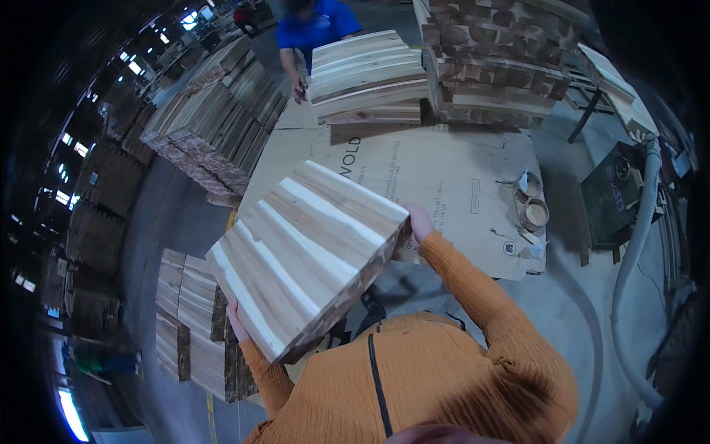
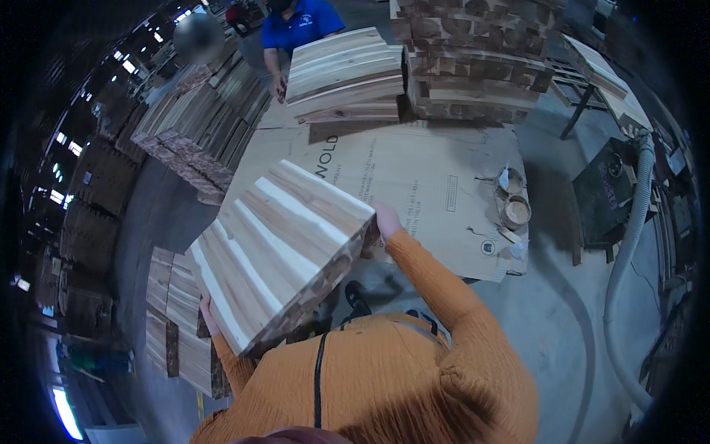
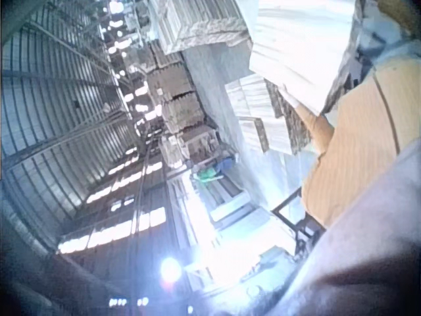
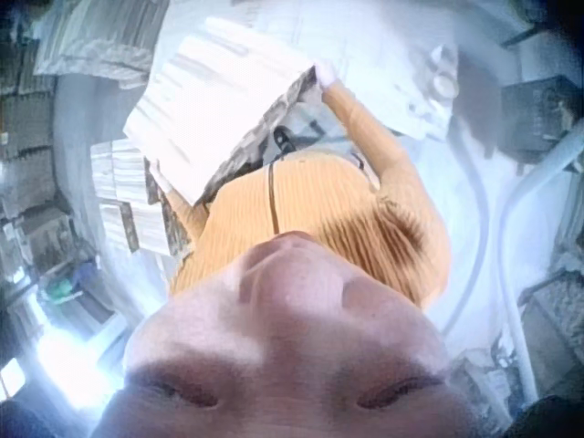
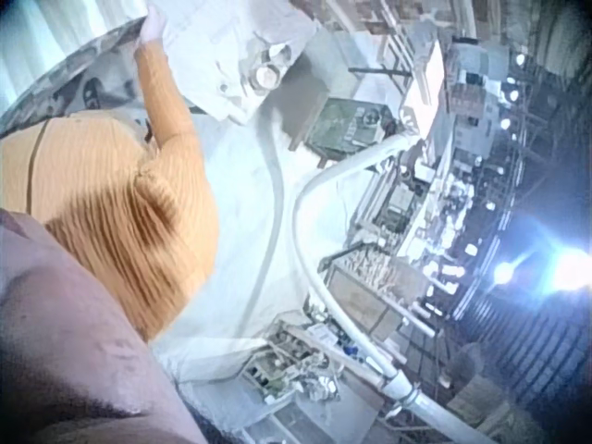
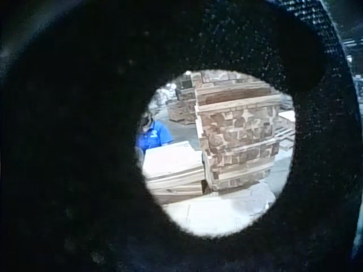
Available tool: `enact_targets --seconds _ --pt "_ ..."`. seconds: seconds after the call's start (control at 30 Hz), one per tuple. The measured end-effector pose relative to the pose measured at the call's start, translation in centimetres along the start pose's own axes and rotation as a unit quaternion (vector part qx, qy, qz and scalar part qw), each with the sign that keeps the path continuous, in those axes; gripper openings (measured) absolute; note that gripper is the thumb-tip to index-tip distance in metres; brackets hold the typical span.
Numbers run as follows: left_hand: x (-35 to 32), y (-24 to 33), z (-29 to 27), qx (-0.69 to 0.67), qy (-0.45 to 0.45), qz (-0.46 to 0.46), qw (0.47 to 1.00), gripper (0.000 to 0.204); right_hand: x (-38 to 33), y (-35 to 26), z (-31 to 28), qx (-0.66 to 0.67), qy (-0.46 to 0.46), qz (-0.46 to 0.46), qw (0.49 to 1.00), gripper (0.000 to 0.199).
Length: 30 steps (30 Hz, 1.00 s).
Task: The person applies glue from a small white bottle to the edges of wooden planks in a warehouse. They handle each plank individually, apply glue, and place it on a stack. The process is repeated for multiple planks.
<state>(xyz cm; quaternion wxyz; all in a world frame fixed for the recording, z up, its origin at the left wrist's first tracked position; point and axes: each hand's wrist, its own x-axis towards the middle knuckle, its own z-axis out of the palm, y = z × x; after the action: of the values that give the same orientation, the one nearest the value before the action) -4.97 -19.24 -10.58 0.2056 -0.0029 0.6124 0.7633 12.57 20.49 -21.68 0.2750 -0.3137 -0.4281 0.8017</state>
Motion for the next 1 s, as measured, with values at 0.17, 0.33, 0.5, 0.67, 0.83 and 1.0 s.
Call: enact_targets --seconds 0.17,0.33,0.5,0.67,0.83,1.0 --pt "-1.5 -1.1 1.9 -0.041 0.14 0.044 0.988 0.064 0.7 -2.6 2.2 -0.425 0.093 -0.326 0.84 0.037" --pt "-6.1 4.7 9.2 -0.126 0.019 0.022 0.992 0.078 -8.7 -8.1 4.2 -0.296 -0.119 -0.364 0.875 0.055" --pt "-7.5 7.6 15.6 -0.183 -0.168 0.089 0.965 0.073 -15.3 -11.4 6.7 -0.328 -0.162 -0.583 0.725 0.081" --pt "-6.7 8.1 18.9 -0.171 -0.213 0.158 0.949 0.068 -13.0 -12.6 9.3 -0.306 -0.09 -0.616 0.72 0.101" --pt "-3.8 7.5 18.2 -0.141 -0.215 0.186 0.948 0.063 -11.0 -11.9 11.1 -0.264 0.003 -0.615 0.743 0.104" --pt "6.0 8.5 14.6 -0.028 -0.029 0.269 0.962 0.057 -10.4 -12.9 12.2 -0.195 -0.016 -0.606 0.771 0.114"
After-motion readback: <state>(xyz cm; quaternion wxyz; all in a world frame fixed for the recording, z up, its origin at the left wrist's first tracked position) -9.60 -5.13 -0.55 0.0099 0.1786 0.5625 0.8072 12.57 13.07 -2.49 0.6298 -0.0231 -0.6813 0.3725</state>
